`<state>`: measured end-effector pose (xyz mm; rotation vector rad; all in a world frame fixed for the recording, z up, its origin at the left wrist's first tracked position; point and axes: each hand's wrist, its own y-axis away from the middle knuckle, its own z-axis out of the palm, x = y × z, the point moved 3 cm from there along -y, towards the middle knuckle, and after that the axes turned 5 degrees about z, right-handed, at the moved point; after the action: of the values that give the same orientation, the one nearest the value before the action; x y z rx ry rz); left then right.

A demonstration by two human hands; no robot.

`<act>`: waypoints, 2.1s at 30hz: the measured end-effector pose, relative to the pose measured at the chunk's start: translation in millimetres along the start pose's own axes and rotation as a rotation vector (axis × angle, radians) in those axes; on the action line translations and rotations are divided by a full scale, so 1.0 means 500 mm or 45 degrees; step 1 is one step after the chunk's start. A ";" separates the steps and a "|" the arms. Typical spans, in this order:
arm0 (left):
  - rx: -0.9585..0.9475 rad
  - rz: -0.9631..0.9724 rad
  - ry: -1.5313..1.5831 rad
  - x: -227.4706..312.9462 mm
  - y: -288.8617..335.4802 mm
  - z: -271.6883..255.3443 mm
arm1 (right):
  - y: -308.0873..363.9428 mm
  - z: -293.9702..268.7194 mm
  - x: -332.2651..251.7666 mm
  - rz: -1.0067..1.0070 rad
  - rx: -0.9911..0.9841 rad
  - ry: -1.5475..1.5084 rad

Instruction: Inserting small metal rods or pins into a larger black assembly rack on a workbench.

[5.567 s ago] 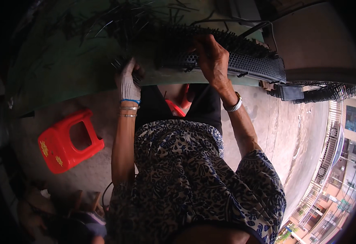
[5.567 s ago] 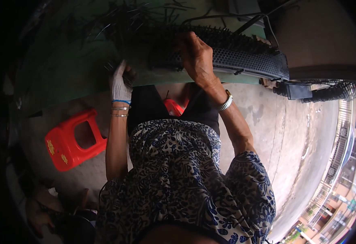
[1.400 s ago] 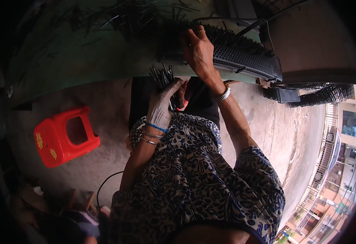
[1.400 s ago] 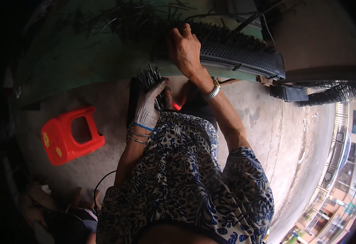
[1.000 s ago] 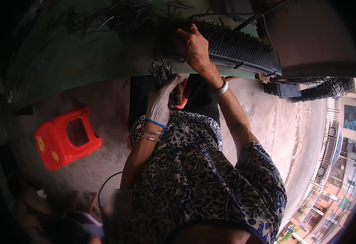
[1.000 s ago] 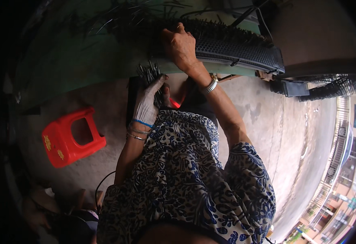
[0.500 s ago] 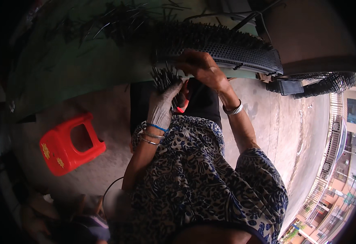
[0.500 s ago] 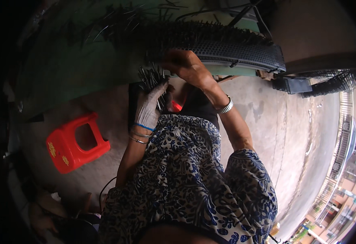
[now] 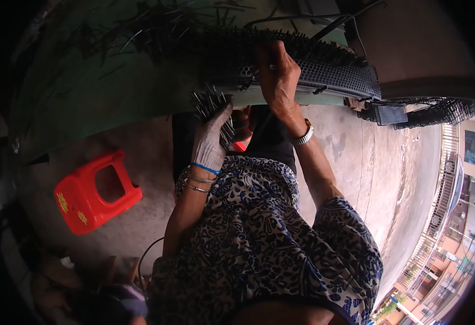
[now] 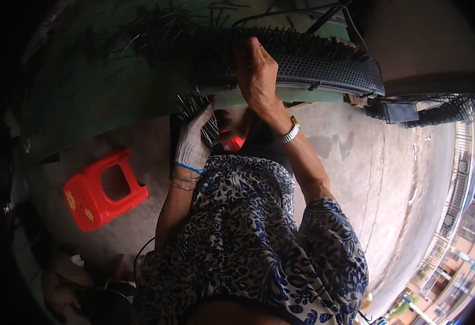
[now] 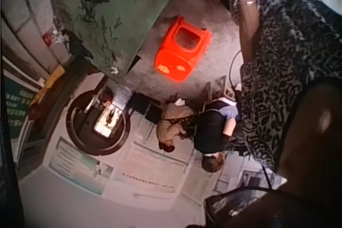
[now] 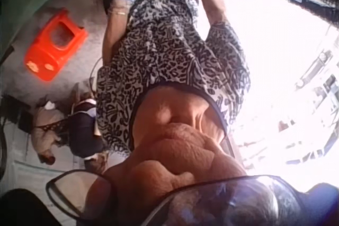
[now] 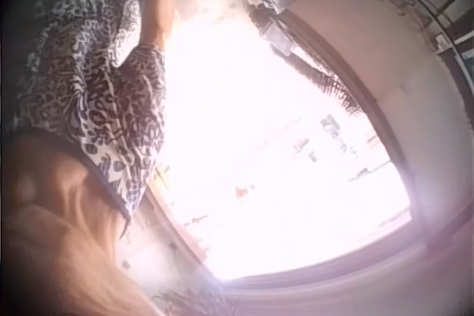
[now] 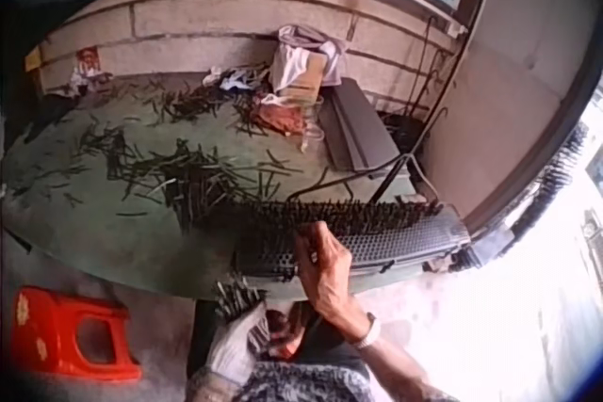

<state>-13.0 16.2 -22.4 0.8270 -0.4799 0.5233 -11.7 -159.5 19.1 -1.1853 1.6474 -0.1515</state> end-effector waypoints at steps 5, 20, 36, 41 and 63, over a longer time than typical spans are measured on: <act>-0.030 0.113 0.068 -0.010 -0.005 -0.013 | -0.004 0.000 -0.014 0.035 -0.054 -0.054; -0.073 0.234 0.052 -0.009 0.001 -0.015 | 0.030 0.002 -0.024 0.064 -0.367 0.352; 0.025 0.233 0.176 -0.013 -0.017 -0.045 | -0.007 0.009 -0.065 0.006 -0.208 -0.076; 0.034 0.247 0.110 -0.005 0.006 -0.042 | -0.007 0.054 -0.061 -0.063 -0.289 -0.043; 0.055 0.023 0.165 -0.029 0.028 -0.041 | -0.012 0.095 -0.051 -0.215 -0.389 0.398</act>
<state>-28.9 36.7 -35.2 0.8246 -0.3583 0.6021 28.1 -122.6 18.7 -1.5984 1.8874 -0.2050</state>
